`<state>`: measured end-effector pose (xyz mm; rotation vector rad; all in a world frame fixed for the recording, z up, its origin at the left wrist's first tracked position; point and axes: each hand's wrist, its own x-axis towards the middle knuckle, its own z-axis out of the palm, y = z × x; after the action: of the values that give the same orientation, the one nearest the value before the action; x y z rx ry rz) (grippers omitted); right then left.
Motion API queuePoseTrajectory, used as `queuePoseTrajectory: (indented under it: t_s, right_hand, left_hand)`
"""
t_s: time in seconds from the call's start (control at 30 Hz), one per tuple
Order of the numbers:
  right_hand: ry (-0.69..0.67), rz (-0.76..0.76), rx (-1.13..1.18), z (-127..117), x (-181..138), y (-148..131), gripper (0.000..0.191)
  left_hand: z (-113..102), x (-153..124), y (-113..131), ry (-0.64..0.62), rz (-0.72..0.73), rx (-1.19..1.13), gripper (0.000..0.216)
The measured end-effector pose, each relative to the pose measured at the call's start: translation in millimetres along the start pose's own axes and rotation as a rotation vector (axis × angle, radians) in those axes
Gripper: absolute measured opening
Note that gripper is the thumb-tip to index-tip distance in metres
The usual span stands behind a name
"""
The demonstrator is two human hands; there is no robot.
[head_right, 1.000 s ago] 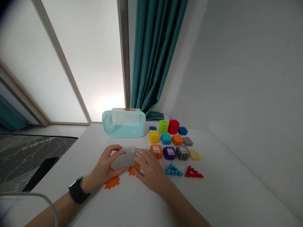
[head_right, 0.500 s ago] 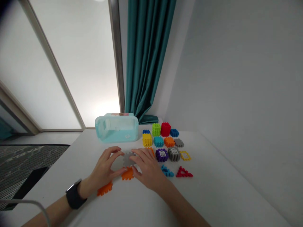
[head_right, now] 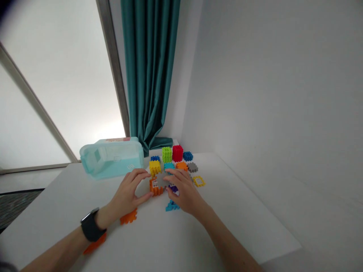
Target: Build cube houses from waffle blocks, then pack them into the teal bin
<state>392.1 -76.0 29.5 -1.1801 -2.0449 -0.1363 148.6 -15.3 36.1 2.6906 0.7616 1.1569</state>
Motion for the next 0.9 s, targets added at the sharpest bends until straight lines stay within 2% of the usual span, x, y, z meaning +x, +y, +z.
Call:
queuePoseTrajectory:
  t_s: [0.2,0.37,0.53,0.67,0.9]
  right_hand:
    - [0.036,0.067,0.018,-25.8,-12.3,46.3,0.032]
    - [0.018,0.181,0.013,-37.5,-24.8,85.3,0.032]
    - [0.006,0.267,0.028,-38.6,-34.4,127.5,0.032]
    - [-0.070,0.387,0.086,-35.9,-37.3,156.9,0.034]
    - [-0.151,0.447,0.109,-28.4,-35.3,183.8,0.040]
  left_hand:
    - [20.9,18.5,6.2,-0.094,0.052,0.030,0.023]
    - [36.6,33.3,9.6,-0.156,0.102,0.026,0.017]
    - [47.8,42.4,14.0,-0.192,0.123,0.015,0.015]
    - [54.5,42.9,9.9,-0.196,0.133,0.013,0.017]
    - [56.7,38.9,-5.0,-0.150,0.155,-0.006,0.018]
